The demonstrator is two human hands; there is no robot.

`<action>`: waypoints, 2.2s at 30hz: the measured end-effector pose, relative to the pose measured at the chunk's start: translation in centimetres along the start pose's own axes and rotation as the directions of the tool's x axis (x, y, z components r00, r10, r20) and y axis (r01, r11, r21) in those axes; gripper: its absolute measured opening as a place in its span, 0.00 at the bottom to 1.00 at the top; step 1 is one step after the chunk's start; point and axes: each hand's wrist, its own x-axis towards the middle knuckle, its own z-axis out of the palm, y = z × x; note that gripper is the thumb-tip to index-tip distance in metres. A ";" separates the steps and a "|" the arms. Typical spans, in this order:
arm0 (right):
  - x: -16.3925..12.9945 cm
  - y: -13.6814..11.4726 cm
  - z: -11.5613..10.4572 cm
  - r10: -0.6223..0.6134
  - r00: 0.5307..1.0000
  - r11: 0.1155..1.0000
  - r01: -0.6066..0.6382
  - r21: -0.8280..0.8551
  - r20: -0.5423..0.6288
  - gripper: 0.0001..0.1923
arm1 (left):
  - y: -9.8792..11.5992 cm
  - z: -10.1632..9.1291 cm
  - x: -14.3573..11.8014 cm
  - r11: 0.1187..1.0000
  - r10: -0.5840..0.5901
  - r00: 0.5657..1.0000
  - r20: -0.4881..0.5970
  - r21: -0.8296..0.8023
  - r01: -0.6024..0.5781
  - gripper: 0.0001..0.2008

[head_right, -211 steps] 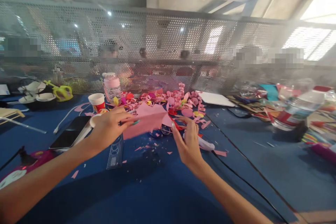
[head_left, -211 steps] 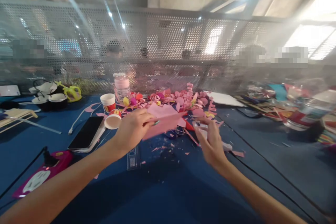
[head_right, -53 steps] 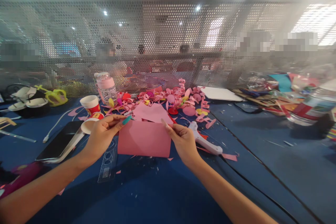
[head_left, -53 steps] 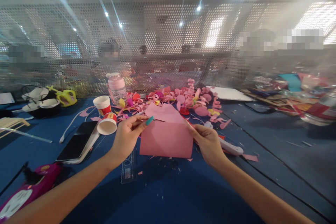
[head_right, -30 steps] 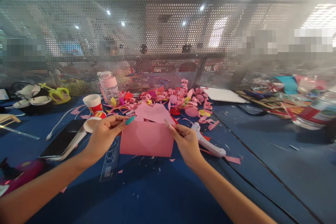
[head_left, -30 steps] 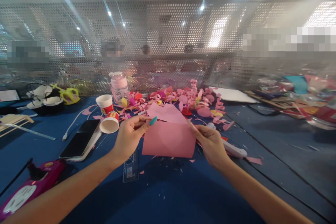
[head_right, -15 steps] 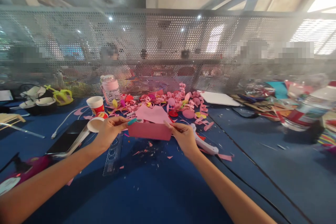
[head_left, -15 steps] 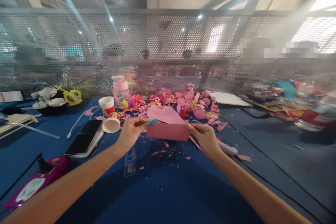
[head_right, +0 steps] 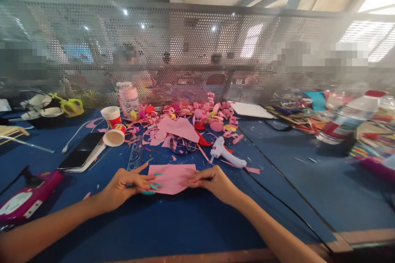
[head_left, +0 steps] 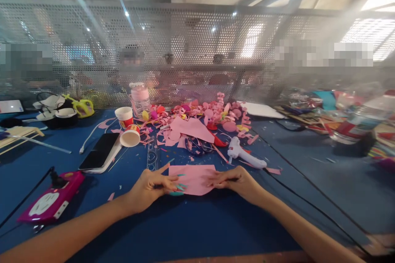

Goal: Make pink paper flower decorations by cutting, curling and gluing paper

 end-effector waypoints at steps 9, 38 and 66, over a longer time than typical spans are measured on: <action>-0.6 -0.1 -0.3 -0.094 0.975 0.970 0.135 -0.203 0.199 0.09 | 0.9 -0.1 0.0 0.965 0.059 0.941 0.333 0.223 -0.140 0.13; -1.9 -1.9 2.7 -0.567 0.746 0.154 0.512 -0.845 0.348 0.14 | 1.0 0.9 1.2 0.824 0.198 0.812 0.549 0.356 -0.441 0.26; 1.6 1.2 7.6 -0.256 0.966 0.515 0.167 -0.841 0.035 0.28 | 1.4 1.3 0.0 0.773 -0.211 0.936 0.281 0.635 -0.017 0.36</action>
